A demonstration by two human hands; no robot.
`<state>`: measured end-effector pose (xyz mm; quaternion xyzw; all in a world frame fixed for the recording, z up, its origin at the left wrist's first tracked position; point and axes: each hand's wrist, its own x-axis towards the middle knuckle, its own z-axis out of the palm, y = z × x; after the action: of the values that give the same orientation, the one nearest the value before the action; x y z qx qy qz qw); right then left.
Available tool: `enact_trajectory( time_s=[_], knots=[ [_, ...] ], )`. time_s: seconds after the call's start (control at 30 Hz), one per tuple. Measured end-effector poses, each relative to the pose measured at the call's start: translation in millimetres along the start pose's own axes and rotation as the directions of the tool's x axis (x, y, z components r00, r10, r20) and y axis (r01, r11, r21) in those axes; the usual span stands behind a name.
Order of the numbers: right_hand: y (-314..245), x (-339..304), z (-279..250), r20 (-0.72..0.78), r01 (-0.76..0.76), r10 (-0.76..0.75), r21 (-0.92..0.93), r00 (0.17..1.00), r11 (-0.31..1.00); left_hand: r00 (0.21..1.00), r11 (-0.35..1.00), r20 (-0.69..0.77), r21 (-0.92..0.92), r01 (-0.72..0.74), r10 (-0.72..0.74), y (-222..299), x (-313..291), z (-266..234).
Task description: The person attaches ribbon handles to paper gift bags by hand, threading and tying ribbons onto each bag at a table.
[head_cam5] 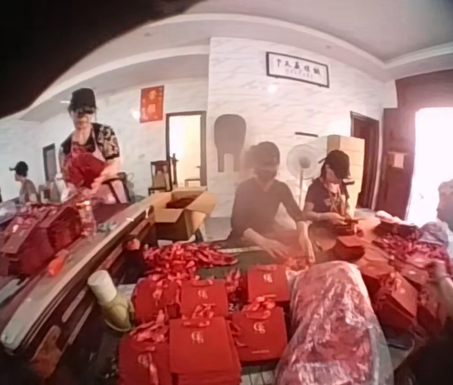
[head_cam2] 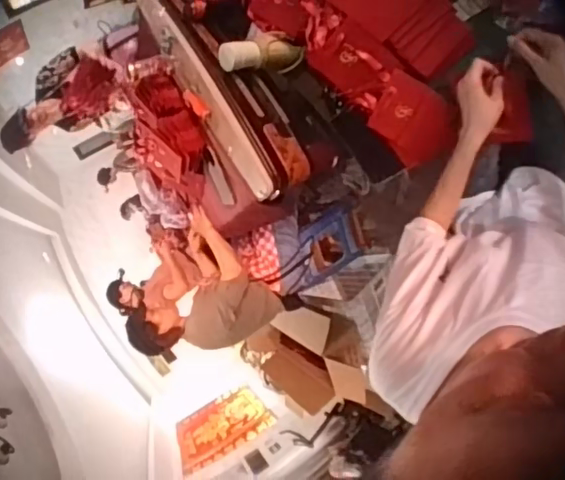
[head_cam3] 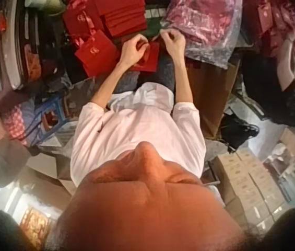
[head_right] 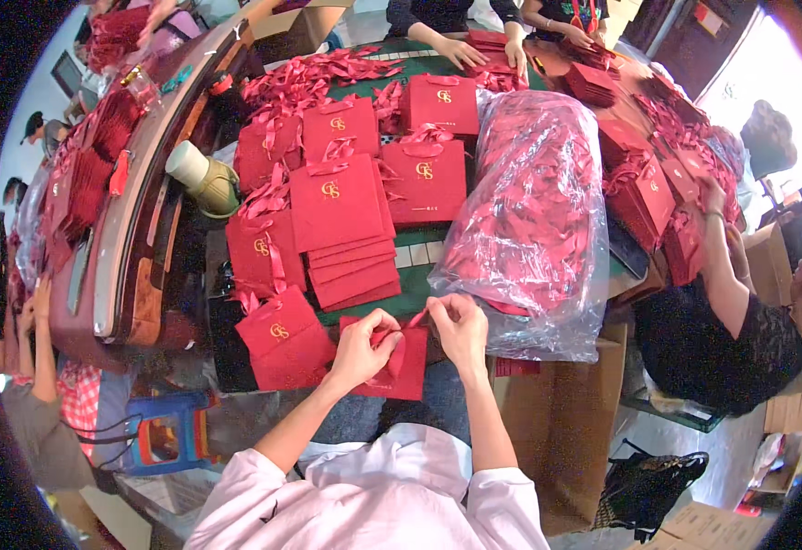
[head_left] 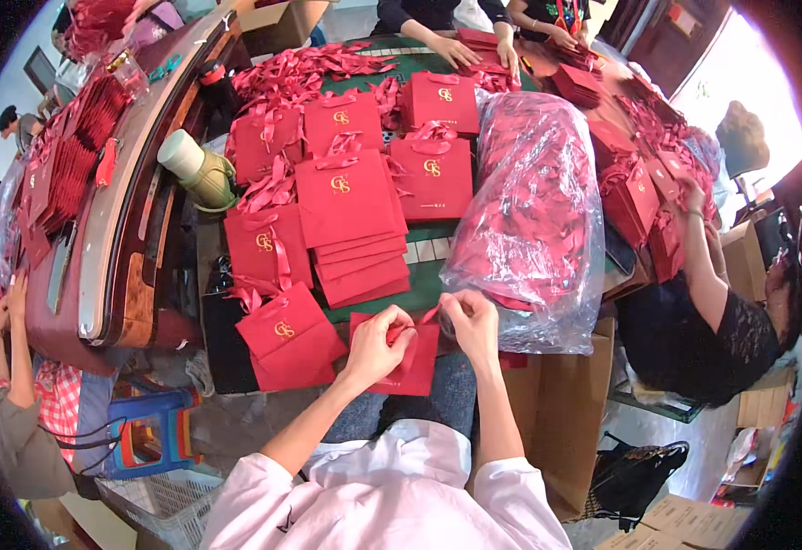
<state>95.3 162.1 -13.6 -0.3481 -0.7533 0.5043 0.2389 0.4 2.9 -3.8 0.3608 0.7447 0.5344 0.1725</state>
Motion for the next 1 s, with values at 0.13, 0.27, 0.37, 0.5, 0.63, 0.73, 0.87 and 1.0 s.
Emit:
enact_trajectory(
  time_s=[0.13, 0.27, 0.37, 0.5, 0.63, 0.73, 0.87, 1.0],
  knots=[
    [-8.5, -7.4, 1.8, -0.139, 0.064, -0.078, -0.102, 0.987, 0.993, 0.997, 0.993, 0.012, 0.090, 0.079, -0.080, -6.9, 5.7, 4.4],
    [-12.1, -15.6, -0.1, -0.143, 0.115, -0.145, -0.202, 0.979, 0.973, 0.996, 0.988, -0.072, 0.149, -0.035, 0.046, -17.6, 1.9, 9.9],
    [-25.9, -27.5, 0.2, -0.198, 0.154, -0.180, -0.142, 0.963, 0.978, 0.984, 0.989, -0.176, 0.145, -0.018, 0.043, -9.7, -5.3, 8.9],
    [-49.3, -54.6, 13.2, -0.027, 0.196, -0.197, -0.057, 0.980, 0.979, 0.990, 0.982, -0.143, 0.188, 0.024, 0.003, 5.4, -21.8, 3.8],
    [-47.0, -71.3, 38.5, 0.000, 0.217, -0.217, 0.071, 0.976, 0.974, 0.996, 0.984, -0.073, 0.166, 0.057, -0.045, 11.8, -35.5, 5.3],
    [-42.7, -76.4, 46.4, -0.034, 0.174, -0.171, 0.222, 0.985, 0.959, 0.999, 0.993, 0.024, 0.112, 0.037, -0.040, 15.2, -38.9, -4.5],
    [-43.7, -72.1, 29.6, 0.031, 0.146, -0.156, 0.207, 0.987, 0.967, 0.990, 0.978, -0.010, 0.159, -0.137, 0.140, 2.8, -36.8, -32.2],
    [-45.0, -61.1, 30.2, 0.104, 0.312, -0.306, -0.043, 0.946, 0.949, 0.990, 0.838, -0.018, 0.535, -0.109, 0.141, -5.8, -21.5, -43.4]
  ],
)
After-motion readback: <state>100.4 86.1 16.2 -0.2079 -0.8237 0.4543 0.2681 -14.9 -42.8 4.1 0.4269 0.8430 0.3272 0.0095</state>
